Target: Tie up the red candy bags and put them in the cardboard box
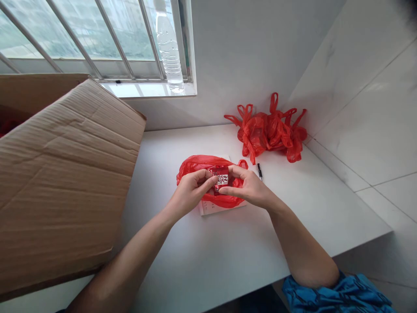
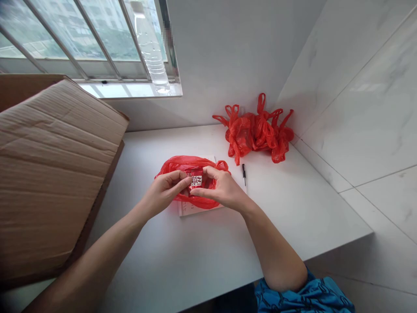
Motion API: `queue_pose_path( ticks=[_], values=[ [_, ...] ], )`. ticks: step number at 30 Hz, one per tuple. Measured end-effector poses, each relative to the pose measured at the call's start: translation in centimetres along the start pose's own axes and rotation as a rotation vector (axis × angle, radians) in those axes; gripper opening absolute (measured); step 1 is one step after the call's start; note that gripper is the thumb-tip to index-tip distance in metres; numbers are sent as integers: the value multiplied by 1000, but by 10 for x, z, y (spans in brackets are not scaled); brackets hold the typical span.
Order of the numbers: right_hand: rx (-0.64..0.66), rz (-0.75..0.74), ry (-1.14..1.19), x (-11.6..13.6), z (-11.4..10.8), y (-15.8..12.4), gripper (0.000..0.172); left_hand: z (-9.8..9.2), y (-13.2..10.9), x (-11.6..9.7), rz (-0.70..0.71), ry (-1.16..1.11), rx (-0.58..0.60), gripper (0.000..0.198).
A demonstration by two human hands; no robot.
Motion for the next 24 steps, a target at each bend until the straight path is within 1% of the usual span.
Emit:
queue_pose_path(
  ticks=[2, 6, 8, 11, 14, 16, 20, 24],
  values=[
    [1, -2, 2, 0, 0, 0, 26, -1, 0, -1, -14, -31, -18, 35],
    [-16, -10, -13, -3, 1, 0, 23, 0, -1, 0, -45, -113, -6, 32],
    [-23, -22, -52, -4, 1, 0, 22, 1, -2, 1, -45, -108, -7, 30],
    [-32, -37, -103, -3, 0, -1, 20, 0, -1, 5, -30, -64, -41, 31],
    [-33, -34, -117, -3, 0, -1, 18, -1, 1, 7, -34, -105, -25, 33],
    [-37, -23, -97, -2, 0, 0, 18, -1, 1, 6, -51, -142, -19, 33],
    [-67, 10, -60, -2, -1, 0, 24, -1, 0, 4, -103, -168, -43, 34],
    [-76, 13, -62, -2, -1, -1, 25, 0, 0, 3, -126, -211, -28, 33]
  ],
)
Point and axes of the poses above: each hand's wrist, its own y-axis towards the middle knuckle, its own z-axis out of the palm, x = y × z, the point moved 2 cm from there along y, towards the middle knuckle, and after that the axes turned 2 degrees about -y, right-handed, at the moved point
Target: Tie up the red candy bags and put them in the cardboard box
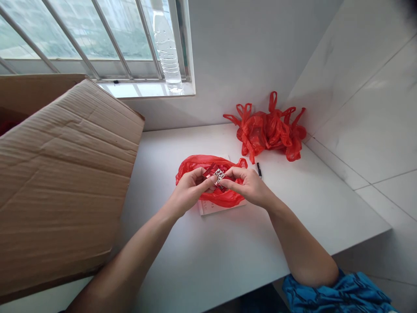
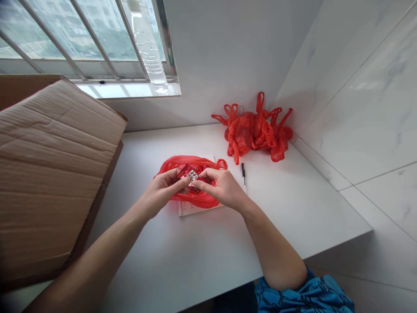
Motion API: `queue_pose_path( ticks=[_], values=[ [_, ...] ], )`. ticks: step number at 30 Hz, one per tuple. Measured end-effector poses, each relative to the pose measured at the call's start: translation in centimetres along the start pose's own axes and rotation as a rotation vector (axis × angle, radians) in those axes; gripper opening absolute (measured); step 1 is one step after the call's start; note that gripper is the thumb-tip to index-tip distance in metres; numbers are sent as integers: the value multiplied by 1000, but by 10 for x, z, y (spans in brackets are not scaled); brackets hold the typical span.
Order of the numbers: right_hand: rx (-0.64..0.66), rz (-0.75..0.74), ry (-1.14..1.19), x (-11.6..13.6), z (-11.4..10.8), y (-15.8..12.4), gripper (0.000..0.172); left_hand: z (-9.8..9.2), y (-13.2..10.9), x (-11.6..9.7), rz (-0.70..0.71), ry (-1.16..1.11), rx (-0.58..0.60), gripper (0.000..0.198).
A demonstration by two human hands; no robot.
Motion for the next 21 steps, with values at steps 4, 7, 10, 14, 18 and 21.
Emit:
queue_pose_path(
  ticks=[4, 7, 10, 14, 18, 21],
  values=[
    [2, -5, -7, 1, 0, 0, 26, 0, 0, 0, -7, -3, 2, 32],
    [6, -11, 7, 1, 0, 0, 27, 0, 0, 0, -23, -28, 1, 31],
    [0, -31, 87, -2, -1, 2, 36, -1, 1, 1, -67, -146, 10, 29],
    [-59, -51, 111, -5, 0, 4, 41, 1, 2, 3, -166, -400, 26, 22],
    [-23, -113, 105, -3, 5, 5, 37, 11, -2, 10, -312, -477, 142, 21],
    [-12, -130, 151, -2, 7, 6, 26, 16, -2, 15, -300, -351, 161, 25]
  ],
)
Point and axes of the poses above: each hand's wrist, its own y-axis towards the middle knuckle, its own z-axis out of the palm, x = y × z, the point moved 2 cm from there along y, towards the middle knuckle, and after that the axes turned 2 degrees about -y, right-handed, at the moved point
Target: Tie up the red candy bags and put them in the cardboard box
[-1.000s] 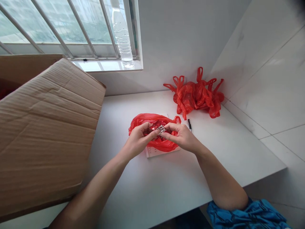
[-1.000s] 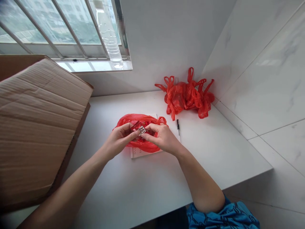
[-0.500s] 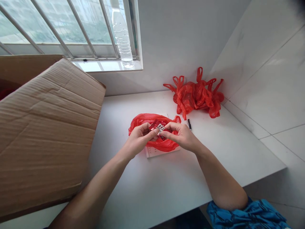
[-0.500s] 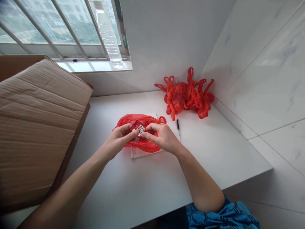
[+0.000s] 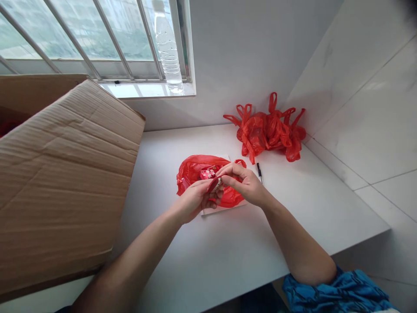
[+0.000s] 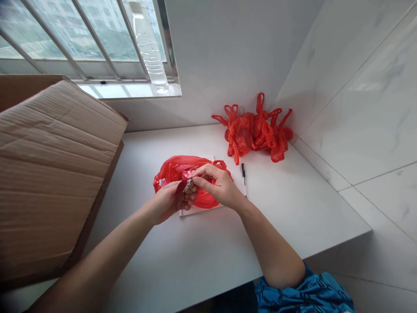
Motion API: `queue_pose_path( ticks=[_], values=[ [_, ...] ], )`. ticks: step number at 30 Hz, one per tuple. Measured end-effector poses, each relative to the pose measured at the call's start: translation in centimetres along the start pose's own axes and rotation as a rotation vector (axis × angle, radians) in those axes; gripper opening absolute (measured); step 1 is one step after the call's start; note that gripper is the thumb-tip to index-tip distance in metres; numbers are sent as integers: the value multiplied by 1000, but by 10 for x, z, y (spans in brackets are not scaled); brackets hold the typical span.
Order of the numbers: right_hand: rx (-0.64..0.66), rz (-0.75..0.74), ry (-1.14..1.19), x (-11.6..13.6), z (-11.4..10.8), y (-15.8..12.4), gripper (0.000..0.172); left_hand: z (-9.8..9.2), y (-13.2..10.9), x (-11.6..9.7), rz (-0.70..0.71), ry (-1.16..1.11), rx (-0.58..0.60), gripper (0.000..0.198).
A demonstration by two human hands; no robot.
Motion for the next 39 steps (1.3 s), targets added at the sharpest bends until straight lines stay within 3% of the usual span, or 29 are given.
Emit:
queue_pose_path(
  ticks=[4, 8, 17, 20, 24, 27, 30, 34, 39],
  values=[
    [-96, 50, -19, -4, -4, 1, 32, -5, 2, -3, 195, 262, -153, 33],
    [-130, 91, -90, -6, -7, 0, 36, -9, -1, -13, 337, 301, -265, 48],
    [-104, 107, -82, -5, -6, -1, 39, -7, -3, -15, 481, 468, -295, 35],
    [-80, 103, -123, -4, -7, -1, 39, -10, -2, -16, 531, 622, -333, 36],
    [-106, 79, -387, -7, -11, -1, 38, -21, -9, -30, 619, 1010, -527, 32],
    [-215, 2, -644, -9, -17, 1, 30, -31, -18, -45, 655, 1127, -680, 33],
    [-332, -85, -718, -6, -24, 0, 24, -35, -27, -55, 615, 1290, -754, 30],
    [-452, -159, -704, 7, -41, -9, 19, -32, -34, -53, 368, 1575, -781, 39],
    [-692, -77, -731, 14, -68, -25, 29, -32, -46, -37, 218, 1659, -827, 55]
  ],
)
Point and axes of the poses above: each hand's wrist, its own y-axis towards the middle knuckle, its own z-axis out of the palm, x = y × z, the point moved 2 cm from there along y, towards the middle knuckle, and after that the axes turned 2 degrees about -y, right-handed, at the moved point
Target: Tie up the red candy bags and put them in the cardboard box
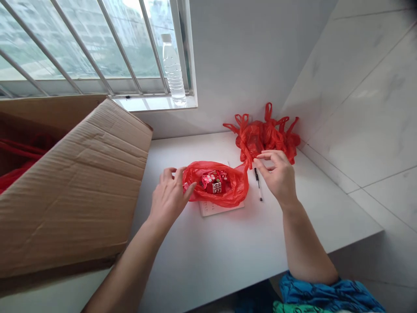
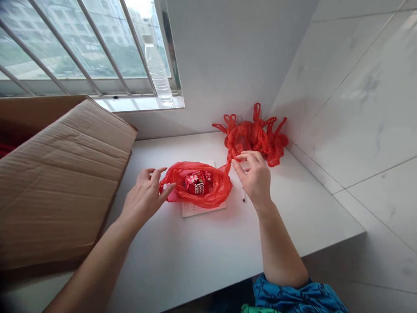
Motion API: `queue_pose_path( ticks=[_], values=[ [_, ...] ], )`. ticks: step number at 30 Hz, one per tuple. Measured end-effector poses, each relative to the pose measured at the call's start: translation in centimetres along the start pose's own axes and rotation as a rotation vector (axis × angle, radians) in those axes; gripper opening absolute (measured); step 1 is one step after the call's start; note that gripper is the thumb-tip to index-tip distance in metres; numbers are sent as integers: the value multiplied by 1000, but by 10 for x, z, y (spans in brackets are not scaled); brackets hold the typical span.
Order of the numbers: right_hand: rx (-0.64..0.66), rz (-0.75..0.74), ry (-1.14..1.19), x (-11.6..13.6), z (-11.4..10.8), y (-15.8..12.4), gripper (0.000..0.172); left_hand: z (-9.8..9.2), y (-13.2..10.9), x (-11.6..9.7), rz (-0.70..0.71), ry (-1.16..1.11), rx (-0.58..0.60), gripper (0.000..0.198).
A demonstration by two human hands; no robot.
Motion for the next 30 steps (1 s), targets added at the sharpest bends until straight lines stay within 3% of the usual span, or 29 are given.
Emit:
queue_pose_path(
  ticks=[4, 7, 11, 14, 18, 21, 23, 25, 27, 28, 30],
  values=[
    [167, 68, -135, -10, 7, -6, 38, 14, -18, 17, -125, -149, 8, 67],
    [294, 26, -152, -8, 17, -4, 35, 18, -26, 23, -108, -336, 49, 59],
    [316, -33, -40, 3, 16, 20, 25, -14, -24, 13, -23, -480, -123, 46],
    [304, 26, -208, 10, 11, 38, 30, -49, -16, -1, 9, -481, -248, 44],
    [511, 183, -545, 7, 13, 39, 37, -73, -6, -11, 84, -445, -228, 37],
    [647, 140, -384, 8, 9, 40, 22, -78, 0, -11, 119, -479, -227, 30],
    [531, 68, -139, 14, 0, 48, 22, -84, 4, -9, 129, -521, -290, 27],
    [306, 10, 76, 20, -12, 60, 24, -93, 9, -10, 136, -556, -399, 26],
    [144, 1, 160, 23, -18, 68, 30, -102, 14, -11, 144, -584, -501, 27],
    [123, 24, 135, 24, -18, 71, 35, -106, 17, -12, 148, -598, -535, 27],
    [211, 114, -4, 24, -11, 70, 46, -109, 19, -13, 154, -630, -565, 28]
  ],
)
Point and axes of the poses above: each hand's wrist, its own y-axis towards the middle knuckle, its own z-axis out of the palm, x = y × z, the point moved 2 cm from there along y, towards the middle knuckle, and after that the axes turned 2 degrees about -y, right-handed, at the moved point
